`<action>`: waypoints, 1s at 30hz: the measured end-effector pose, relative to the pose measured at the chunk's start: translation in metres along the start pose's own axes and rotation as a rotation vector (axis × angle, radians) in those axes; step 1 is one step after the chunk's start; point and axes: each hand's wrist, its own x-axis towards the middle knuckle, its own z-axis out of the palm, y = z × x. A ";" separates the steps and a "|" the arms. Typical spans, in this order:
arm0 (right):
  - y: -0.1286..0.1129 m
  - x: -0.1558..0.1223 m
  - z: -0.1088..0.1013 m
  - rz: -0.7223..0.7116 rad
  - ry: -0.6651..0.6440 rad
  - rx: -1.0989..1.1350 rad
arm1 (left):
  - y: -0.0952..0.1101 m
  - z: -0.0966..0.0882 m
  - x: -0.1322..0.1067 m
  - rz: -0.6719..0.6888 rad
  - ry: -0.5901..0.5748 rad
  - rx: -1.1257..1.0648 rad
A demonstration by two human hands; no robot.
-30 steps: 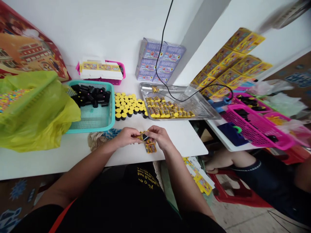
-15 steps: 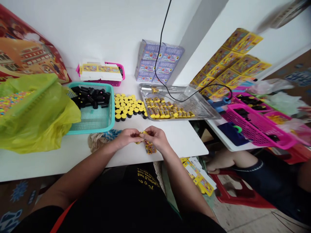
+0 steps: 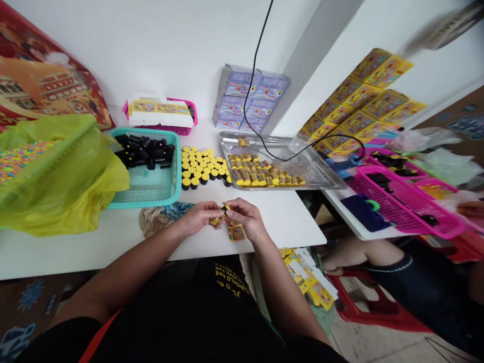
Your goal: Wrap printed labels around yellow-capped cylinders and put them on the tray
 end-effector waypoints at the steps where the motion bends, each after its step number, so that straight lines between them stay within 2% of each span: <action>1: 0.000 0.000 0.000 -0.071 -0.007 -0.076 | 0.000 0.000 0.000 -0.006 -0.003 -0.047; 4: 0.004 -0.002 0.005 -0.269 -0.013 -0.333 | 0.000 0.000 0.001 0.005 0.003 -0.154; 6: 0.007 -0.005 0.010 -0.335 -0.011 -0.436 | 0.000 0.000 0.001 0.009 0.016 -0.199; 10: 0.008 -0.010 0.016 -0.354 0.025 -0.497 | -0.001 0.001 0.001 0.001 0.066 -0.223; 14: 0.005 -0.011 0.019 -0.357 0.061 -0.499 | -0.003 0.000 0.001 -0.011 0.046 -0.198; 16: 0.007 -0.011 0.020 -0.404 0.128 -0.515 | -0.004 -0.002 0.003 -0.031 0.055 -0.221; 20: 0.015 -0.010 0.024 -0.602 0.374 -0.647 | -0.005 -0.006 0.007 -0.174 0.037 -0.252; 21: 0.018 -0.010 0.025 -0.663 0.384 -0.702 | -0.006 -0.006 0.008 -0.186 0.041 -0.261; 23: 0.021 -0.011 0.028 -0.746 0.320 -0.788 | -0.005 -0.006 0.008 -0.130 0.089 -0.301; 26: 0.023 -0.012 0.031 -0.713 0.237 -0.746 | -0.002 -0.004 0.007 -0.032 0.172 -0.345; 30: 0.029 -0.012 0.032 -0.575 0.288 -0.625 | 0.004 -0.005 0.006 -0.042 0.182 -0.362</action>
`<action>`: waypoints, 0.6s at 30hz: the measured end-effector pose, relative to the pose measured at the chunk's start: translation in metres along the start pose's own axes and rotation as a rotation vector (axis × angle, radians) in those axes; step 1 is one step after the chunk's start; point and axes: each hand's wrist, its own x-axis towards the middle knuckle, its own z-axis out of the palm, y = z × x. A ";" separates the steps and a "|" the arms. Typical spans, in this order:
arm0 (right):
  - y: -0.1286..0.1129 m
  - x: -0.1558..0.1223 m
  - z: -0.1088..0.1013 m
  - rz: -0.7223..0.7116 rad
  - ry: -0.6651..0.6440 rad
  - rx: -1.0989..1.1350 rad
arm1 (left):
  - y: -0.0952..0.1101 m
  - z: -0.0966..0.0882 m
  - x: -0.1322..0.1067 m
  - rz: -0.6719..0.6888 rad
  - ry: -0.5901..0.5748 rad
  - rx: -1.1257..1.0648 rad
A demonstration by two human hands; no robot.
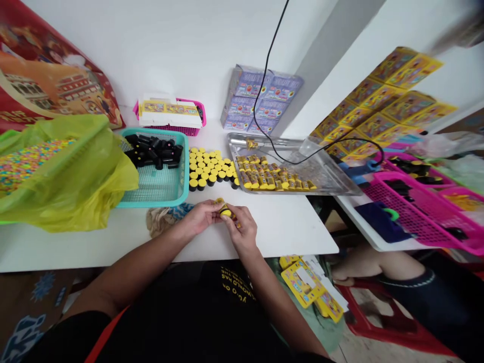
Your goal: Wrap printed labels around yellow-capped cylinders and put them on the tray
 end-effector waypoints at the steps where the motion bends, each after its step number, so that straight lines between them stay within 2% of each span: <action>1: 0.002 -0.001 0.001 0.010 0.000 -0.014 | 0.001 0.000 0.000 -0.009 -0.001 -0.013; 7: 0.009 -0.003 0.007 -0.055 0.031 -0.234 | 0.000 -0.003 0.003 -0.042 0.056 -0.046; 10: 0.008 -0.002 0.008 -0.047 0.050 -0.196 | 0.001 -0.004 0.003 -0.023 0.016 -0.029; 14: 0.007 -0.002 0.007 -0.084 0.044 -0.183 | 0.002 -0.004 0.002 -0.068 -0.066 -0.050; 18: 0.007 -0.004 0.008 -0.076 0.014 -0.222 | 0.000 -0.003 0.001 -0.037 -0.059 -0.062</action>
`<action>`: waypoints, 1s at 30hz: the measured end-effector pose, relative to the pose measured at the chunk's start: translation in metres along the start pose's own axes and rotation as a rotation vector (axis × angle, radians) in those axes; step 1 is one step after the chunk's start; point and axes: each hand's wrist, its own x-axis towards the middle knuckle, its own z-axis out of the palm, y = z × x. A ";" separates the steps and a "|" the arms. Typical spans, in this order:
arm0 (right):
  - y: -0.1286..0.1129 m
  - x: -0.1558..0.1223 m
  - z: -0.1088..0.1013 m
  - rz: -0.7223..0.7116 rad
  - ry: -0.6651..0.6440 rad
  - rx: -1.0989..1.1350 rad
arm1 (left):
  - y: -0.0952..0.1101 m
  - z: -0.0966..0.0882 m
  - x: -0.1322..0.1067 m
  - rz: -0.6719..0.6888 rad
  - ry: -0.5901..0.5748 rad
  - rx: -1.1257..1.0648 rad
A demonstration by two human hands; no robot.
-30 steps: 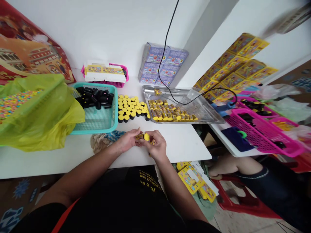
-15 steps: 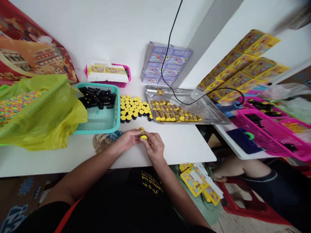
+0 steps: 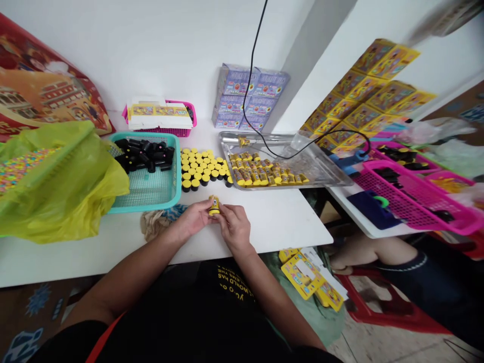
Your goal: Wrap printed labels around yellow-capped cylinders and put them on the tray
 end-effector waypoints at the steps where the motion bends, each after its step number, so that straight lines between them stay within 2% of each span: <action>1: 0.000 -0.001 0.001 0.010 -0.016 0.005 | -0.001 0.001 0.000 0.010 0.005 0.008; 5: 0.000 -0.003 0.004 0.025 -0.030 0.032 | -0.006 0.002 -0.001 0.000 0.003 0.027; 11: 0.003 -0.004 0.003 -0.022 -0.004 0.120 | -0.010 -0.001 0.001 -0.011 0.158 0.024; 17: 0.003 -0.005 0.002 0.030 -0.019 0.143 | -0.013 0.003 0.000 0.006 0.226 0.060; 23: 0.002 -0.005 0.004 0.034 -0.020 0.159 | -0.012 0.004 -0.002 0.128 0.274 0.089; 30: 0.002 -0.003 0.004 0.052 -0.025 0.177 | -0.009 0.000 0.001 0.139 0.259 0.073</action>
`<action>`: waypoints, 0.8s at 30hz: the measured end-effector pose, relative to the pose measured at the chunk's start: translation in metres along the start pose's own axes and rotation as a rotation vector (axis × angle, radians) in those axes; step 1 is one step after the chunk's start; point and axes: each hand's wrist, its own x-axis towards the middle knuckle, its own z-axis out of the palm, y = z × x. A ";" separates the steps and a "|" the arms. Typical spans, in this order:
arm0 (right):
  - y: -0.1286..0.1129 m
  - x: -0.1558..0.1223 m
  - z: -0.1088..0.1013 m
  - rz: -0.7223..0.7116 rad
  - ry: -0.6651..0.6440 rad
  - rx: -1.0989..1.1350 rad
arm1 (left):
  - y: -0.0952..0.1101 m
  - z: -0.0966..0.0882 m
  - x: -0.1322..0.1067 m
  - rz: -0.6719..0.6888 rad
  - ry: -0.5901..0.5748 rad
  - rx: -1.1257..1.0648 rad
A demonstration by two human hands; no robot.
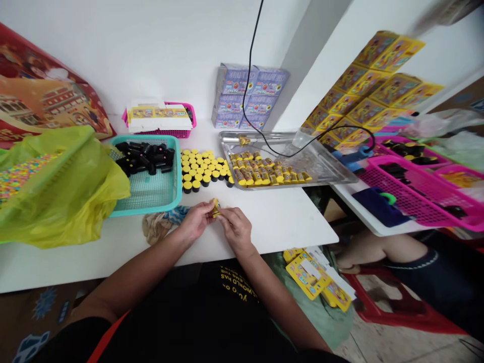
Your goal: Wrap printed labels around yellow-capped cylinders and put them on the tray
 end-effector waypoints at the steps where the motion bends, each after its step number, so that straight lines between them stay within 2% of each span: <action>1: 0.000 0.000 0.000 -0.016 -0.011 -0.006 | -0.001 0.000 0.000 0.000 -0.004 -0.011; 6: 0.002 -0.003 0.003 -0.063 0.003 -0.040 | -0.003 0.000 0.000 -0.043 -0.036 -0.017; 12: 0.003 -0.004 0.000 0.028 0.084 0.013 | 0.000 -0.002 0.001 -0.056 -0.020 -0.011; 18: 0.000 -0.004 -0.003 -0.038 -0.023 -0.070 | -0.001 -0.001 0.000 -0.026 -0.075 -0.031; 24: 0.006 -0.009 0.003 -0.061 0.041 -0.044 | -0.003 0.001 -0.003 -0.097 -0.076 0.013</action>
